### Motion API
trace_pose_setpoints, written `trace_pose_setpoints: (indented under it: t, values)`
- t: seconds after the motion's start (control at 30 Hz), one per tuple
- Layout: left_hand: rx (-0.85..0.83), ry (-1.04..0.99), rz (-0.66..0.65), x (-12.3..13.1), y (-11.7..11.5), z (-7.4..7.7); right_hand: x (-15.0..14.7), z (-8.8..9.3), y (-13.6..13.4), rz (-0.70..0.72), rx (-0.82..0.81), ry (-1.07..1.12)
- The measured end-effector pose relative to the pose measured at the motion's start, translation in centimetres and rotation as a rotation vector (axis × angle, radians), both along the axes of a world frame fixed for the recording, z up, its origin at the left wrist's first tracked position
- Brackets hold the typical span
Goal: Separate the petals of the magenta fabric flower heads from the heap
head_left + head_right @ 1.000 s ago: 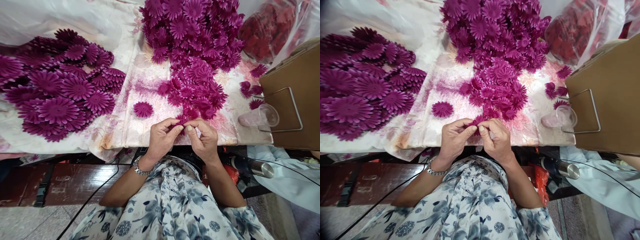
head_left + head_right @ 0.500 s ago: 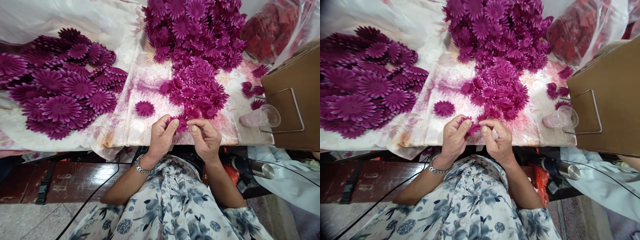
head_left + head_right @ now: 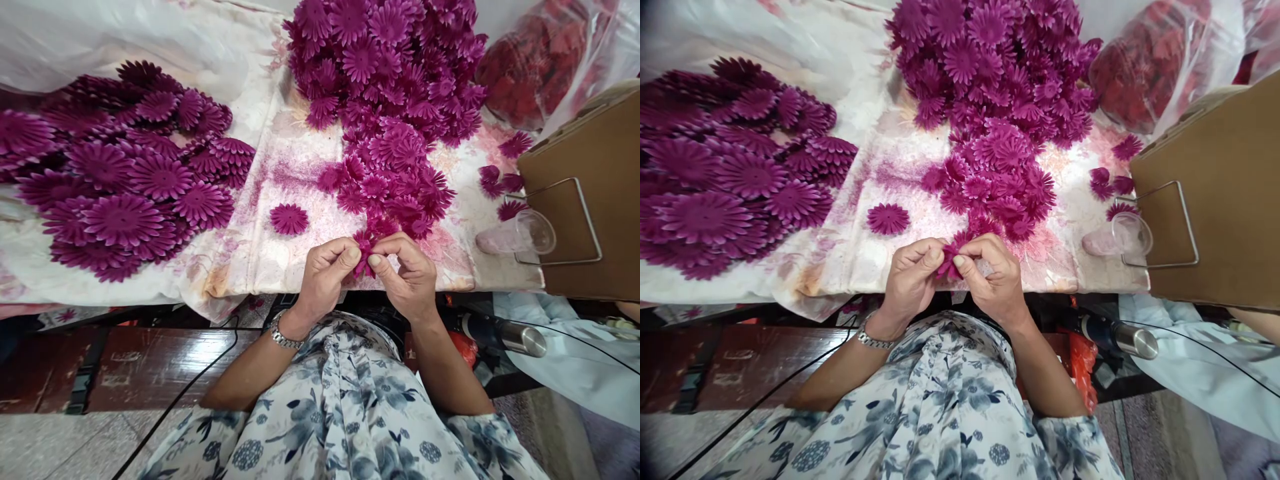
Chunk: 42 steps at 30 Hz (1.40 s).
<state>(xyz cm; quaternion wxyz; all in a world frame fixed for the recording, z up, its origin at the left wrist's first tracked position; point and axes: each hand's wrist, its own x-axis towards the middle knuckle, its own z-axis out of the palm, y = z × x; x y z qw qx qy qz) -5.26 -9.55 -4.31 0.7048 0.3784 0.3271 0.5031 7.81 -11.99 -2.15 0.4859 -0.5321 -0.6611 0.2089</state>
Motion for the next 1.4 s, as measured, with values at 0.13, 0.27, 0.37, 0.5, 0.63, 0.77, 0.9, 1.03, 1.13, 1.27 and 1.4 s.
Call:
trace_pose_setpoints:
  t: [0.13, 0.27, 0.37, 0.5, 0.63, 0.77, 0.9, 1.03, 1.13, 1.27, 1.4]
  values:
    - [-0.043, -0.028, 0.019, -0.1, 0.1, 0.2, 0.1, -0.5, -0.1, -0.055, 0.084, -0.033]
    - [-0.182, -0.039, 0.109, 0.3, 0.1, 0.9, -0.2, -0.8, -0.3, -0.087, 0.163, -0.058]
    - [-0.245, -0.069, 0.162, 0.4, 0.2, 1.2, -0.5, -1.0, -0.5, -0.108, 0.225, -0.056]
    - [-0.2, -0.125, 0.312, -0.1, 0.8, 1.0, -0.1, -1.2, -0.5, -0.226, 0.301, 0.046]
    - [0.041, -0.03, 0.399, -0.4, 1.6, 0.9, 2.2, -0.9, 0.6, -0.428, 0.351, 0.117]
    - [0.178, 0.246, 0.259, -0.2, 2.4, 1.1, 4.4, -0.6, 1.9, -0.407, 0.183, -0.22]
    - [0.337, 0.603, 0.169, -0.4, 3.1, 0.7, 4.8, -0.4, 2.0, -0.412, 0.137, -0.508]
    - [0.462, 0.762, 0.182, -0.7, 3.1, 0.1, 3.8, -0.2, 1.7, -0.287, 0.12, -0.551]
    - [0.408, 0.706, 0.128, -0.8, 2.9, -0.1, 2.3, -0.3, 1.8, -0.124, 0.002, -0.669]
    - [0.361, 0.655, 0.131, -1.1, 2.4, 0.2, 0.7, -1.0, 2.4, -0.074, -0.08, -0.786]
    - [0.348, 0.688, 0.161, -1.7, 2.3, 0.3, 0.9, -1.4, 3.3, -0.102, -0.003, -0.722]
